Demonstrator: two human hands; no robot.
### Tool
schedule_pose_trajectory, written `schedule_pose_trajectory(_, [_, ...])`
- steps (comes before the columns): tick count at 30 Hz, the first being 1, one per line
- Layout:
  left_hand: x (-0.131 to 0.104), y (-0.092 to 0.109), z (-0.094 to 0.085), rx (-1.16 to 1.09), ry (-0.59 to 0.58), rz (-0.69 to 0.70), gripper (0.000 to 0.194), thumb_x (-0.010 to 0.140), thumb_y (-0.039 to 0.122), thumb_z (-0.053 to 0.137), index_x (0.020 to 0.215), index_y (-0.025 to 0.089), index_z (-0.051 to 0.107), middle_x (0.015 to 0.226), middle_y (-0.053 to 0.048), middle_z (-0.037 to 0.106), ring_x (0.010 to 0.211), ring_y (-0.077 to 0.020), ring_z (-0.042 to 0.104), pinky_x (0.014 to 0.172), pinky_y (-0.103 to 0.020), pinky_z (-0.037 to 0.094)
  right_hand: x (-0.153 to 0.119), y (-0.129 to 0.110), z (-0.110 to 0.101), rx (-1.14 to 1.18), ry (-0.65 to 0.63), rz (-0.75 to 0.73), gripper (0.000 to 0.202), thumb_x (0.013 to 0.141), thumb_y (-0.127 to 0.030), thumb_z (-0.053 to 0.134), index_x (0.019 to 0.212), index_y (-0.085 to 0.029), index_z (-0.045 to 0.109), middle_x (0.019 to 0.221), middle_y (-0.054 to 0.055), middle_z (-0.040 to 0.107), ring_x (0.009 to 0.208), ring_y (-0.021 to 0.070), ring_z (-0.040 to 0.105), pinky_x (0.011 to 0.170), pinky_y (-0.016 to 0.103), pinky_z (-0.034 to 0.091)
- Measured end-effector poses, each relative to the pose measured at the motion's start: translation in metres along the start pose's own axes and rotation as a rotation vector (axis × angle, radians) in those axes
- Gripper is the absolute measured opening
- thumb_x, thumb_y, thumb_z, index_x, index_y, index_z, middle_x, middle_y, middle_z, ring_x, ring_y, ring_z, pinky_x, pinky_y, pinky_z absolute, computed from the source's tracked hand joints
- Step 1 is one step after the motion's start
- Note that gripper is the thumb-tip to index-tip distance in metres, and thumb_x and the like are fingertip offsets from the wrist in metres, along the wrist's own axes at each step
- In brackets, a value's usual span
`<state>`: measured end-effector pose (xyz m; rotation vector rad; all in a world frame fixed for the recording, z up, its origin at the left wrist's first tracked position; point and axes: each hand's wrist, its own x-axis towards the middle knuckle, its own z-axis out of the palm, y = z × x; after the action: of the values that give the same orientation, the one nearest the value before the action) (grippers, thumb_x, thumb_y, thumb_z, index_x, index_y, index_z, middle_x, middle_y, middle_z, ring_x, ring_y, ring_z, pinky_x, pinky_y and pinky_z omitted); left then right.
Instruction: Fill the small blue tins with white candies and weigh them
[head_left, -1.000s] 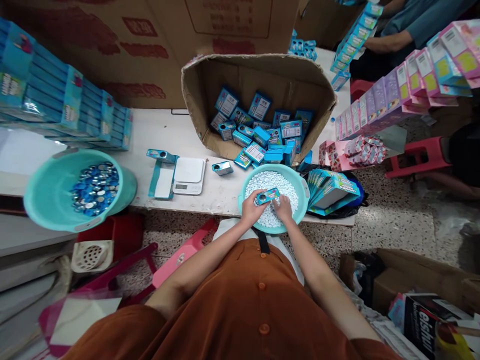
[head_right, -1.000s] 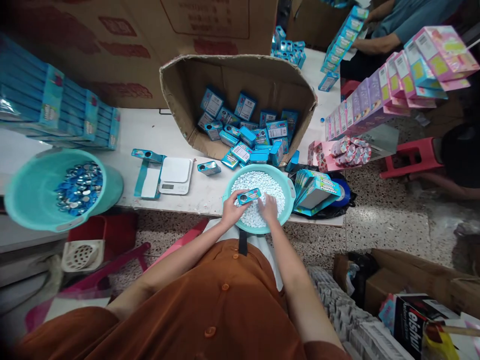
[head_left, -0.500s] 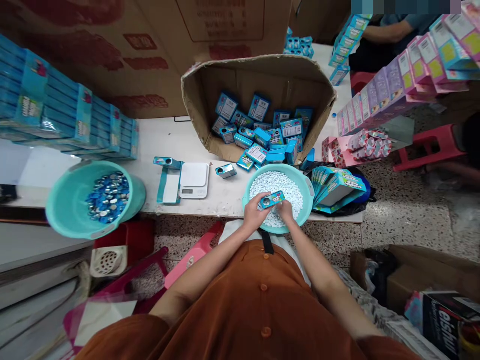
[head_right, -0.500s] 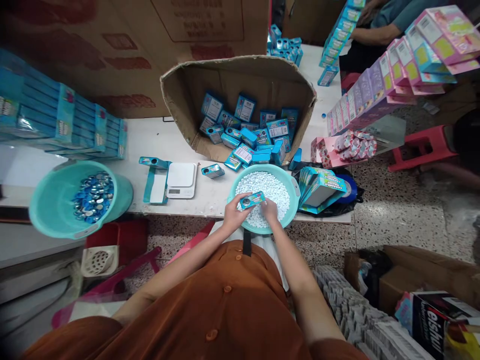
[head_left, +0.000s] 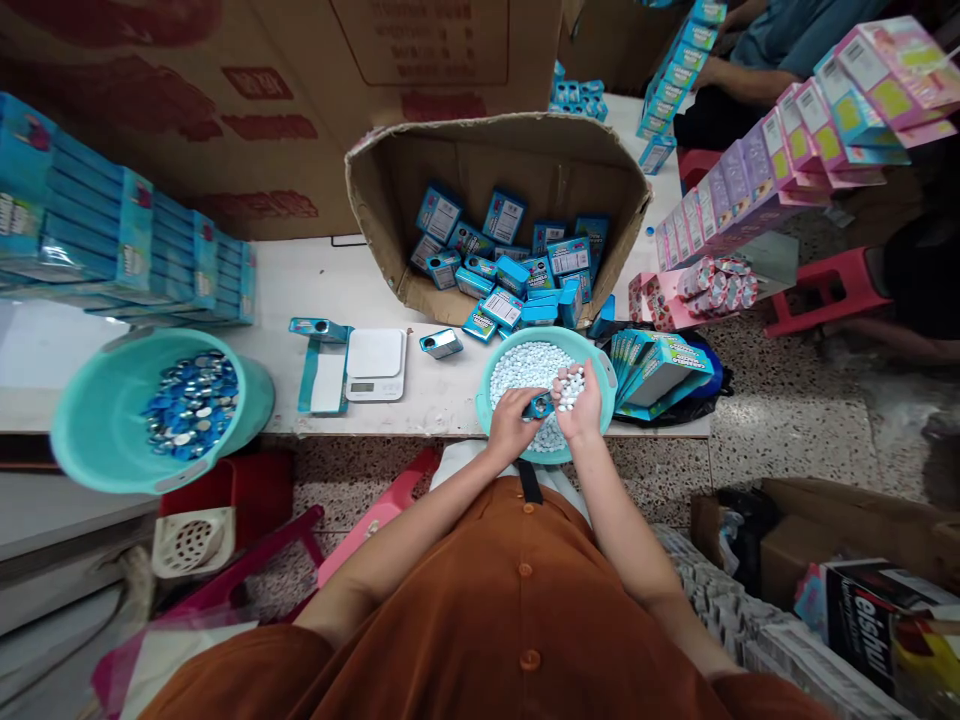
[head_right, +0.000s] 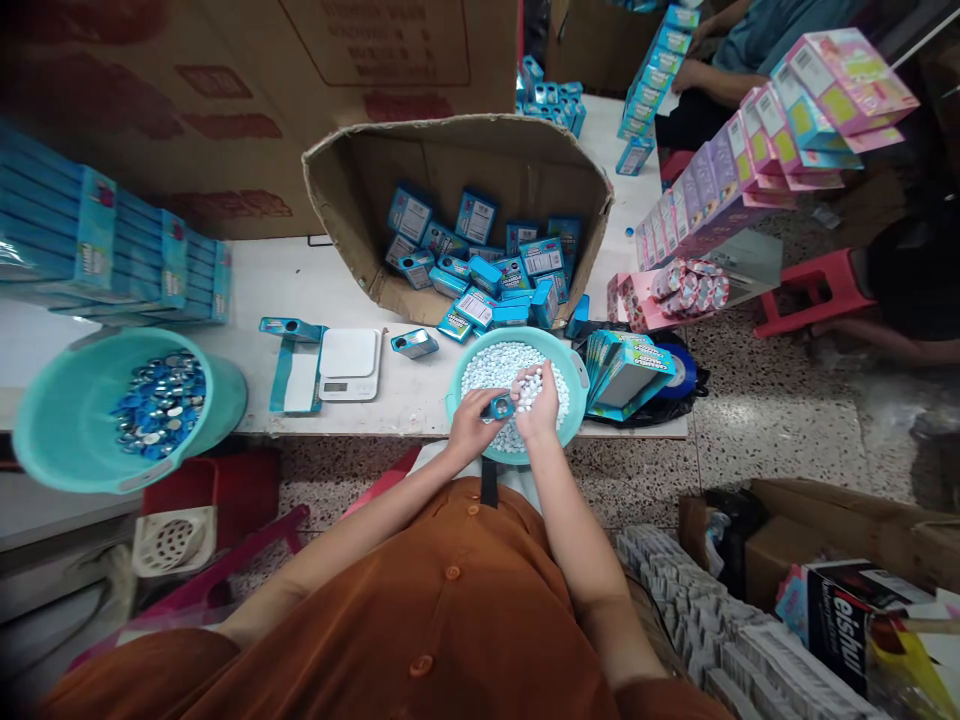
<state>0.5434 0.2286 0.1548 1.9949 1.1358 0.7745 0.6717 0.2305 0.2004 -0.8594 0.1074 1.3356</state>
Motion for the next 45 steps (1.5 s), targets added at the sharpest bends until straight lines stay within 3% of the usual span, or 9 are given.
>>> schedule_pose_trajectory(3, [0.000, 0.005, 0.003, -0.008, 0.006, 0.047, 0.040, 0.070, 0.010, 0.062, 0.108, 0.023, 0.059, 0.106, -0.002, 0.066, 0.098, -0.0187, 0.057, 0.088, -0.034, 0.045, -0.005, 0.012, 0.010, -0.102, 0.043, -0.138, 0.040, 0.080, -0.053, 0.053, 0.062, -0.020, 0.038, 0.056, -0.005, 0.047, 0.048, 0.0069, 0.047, 0.047, 0.020, 0.040])
schedule_pose_trajectory(6, [0.000, 0.006, 0.004, -0.007, 0.015, 0.049, 0.038, 0.070, 0.011, 0.062, 0.107, 0.021, 0.060, 0.104, -0.003, 0.067, 0.096, -0.0189, 0.057, 0.086, -0.034, 0.046, -0.007, 0.018, 0.013, -0.148, 0.078, -0.239, 0.042, 0.080, -0.054, 0.053, 0.060, -0.020, 0.038, 0.052, -0.006, 0.041, 0.048, 0.0074, 0.044, 0.049, 0.021, 0.040])
schedule_pose_trajectory(15, [0.005, 0.010, 0.009, -0.008, 0.009, 0.007, 0.040, 0.068, 0.009, 0.061, 0.106, 0.021, 0.061, 0.101, -0.004, 0.067, 0.095, -0.0199, 0.058, 0.085, -0.035, 0.047, -0.007, 0.016, 0.013, -0.175, 0.059, -0.351, 0.045, 0.083, -0.050, 0.051, 0.053, -0.020, 0.036, 0.048, -0.007, 0.033, 0.046, 0.0069, 0.040, 0.049, 0.022, 0.037])
schedule_pose_trajectory(19, [0.007, 0.011, 0.012, -0.019, -0.026, 0.000, 0.041, 0.067, 0.009, 0.062, 0.106, 0.023, 0.061, 0.102, -0.003, 0.067, 0.097, -0.0198, 0.058, 0.087, -0.035, 0.047, -0.002, 0.010, 0.010, -0.163, 0.140, -0.313, 0.044, 0.082, -0.052, 0.050, 0.056, -0.020, 0.036, 0.049, -0.008, 0.032, 0.040, 0.0049, 0.032, 0.037, 0.019, 0.024])
schedule_pose_trajectory(23, [0.006, 0.013, 0.011, -0.044, -0.012, -0.073, 0.037, 0.069, 0.016, 0.067, 0.105, 0.023, 0.061, 0.104, -0.003, 0.067, 0.098, -0.0202, 0.060, 0.087, -0.035, 0.047, -0.001, -0.005, 0.004, -0.095, 0.110, -0.193, 0.045, 0.082, -0.053, 0.049, 0.057, -0.020, 0.032, 0.047, -0.009, 0.029, 0.036, 0.0037, 0.024, 0.033, 0.018, 0.015])
schedule_pose_trajectory(29, [-0.004, 0.016, -0.021, -0.138, 0.104, -0.135, 0.037, 0.074, 0.027, 0.067, 0.109, 0.023, 0.056, 0.110, -0.003, 0.064, 0.104, -0.0188, 0.060, 0.091, -0.032, 0.047, 0.002, -0.039, -0.021, -0.019, 0.028, -0.170, 0.045, 0.082, -0.048, 0.050, 0.056, -0.020, 0.028, 0.045, -0.009, 0.028, 0.035, 0.0039, 0.027, 0.032, 0.016, 0.018])
schedule_pose_trajectory(33, [-0.014, 0.000, -0.051, -0.089, 0.168, -0.222, 0.036, 0.074, 0.027, 0.066, 0.108, 0.023, 0.054, 0.107, -0.003, 0.065, 0.099, -0.0180, 0.061, 0.087, -0.031, 0.049, 0.014, -0.039, -0.046, -0.044, 0.086, -0.042, 0.039, 0.081, -0.045, 0.054, 0.058, -0.020, 0.036, 0.045, -0.010, 0.032, 0.034, 0.0033, 0.028, 0.030, 0.016, 0.018])
schedule_pose_trajectory(40, [-0.033, -0.054, -0.103, 0.168, 0.332, -0.276, 0.034, 0.073, 0.028, 0.067, 0.105, 0.024, 0.057, 0.103, -0.005, 0.062, 0.101, -0.0213, 0.055, 0.090, -0.036, 0.045, 0.016, 0.006, -0.073, -0.117, 0.194, 0.118, 0.035, 0.076, -0.044, 0.062, 0.065, -0.020, 0.039, 0.046, -0.010, 0.037, 0.032, 0.0020, 0.029, 0.028, 0.014, 0.019])
schedule_pose_trajectory(45, [-0.022, -0.111, -0.120, 0.292, 0.210, -0.294, 0.032, 0.075, 0.030, 0.066, 0.104, 0.023, 0.055, 0.101, -0.006, 0.062, 0.098, -0.0235, 0.056, 0.087, -0.037, 0.046, 0.011, 0.036, -0.079, -0.081, 0.272, 0.217, 0.023, 0.077, -0.037, 0.061, 0.073, -0.020, 0.045, 0.049, -0.010, 0.041, 0.033, 0.0018, 0.031, 0.027, 0.012, 0.020])
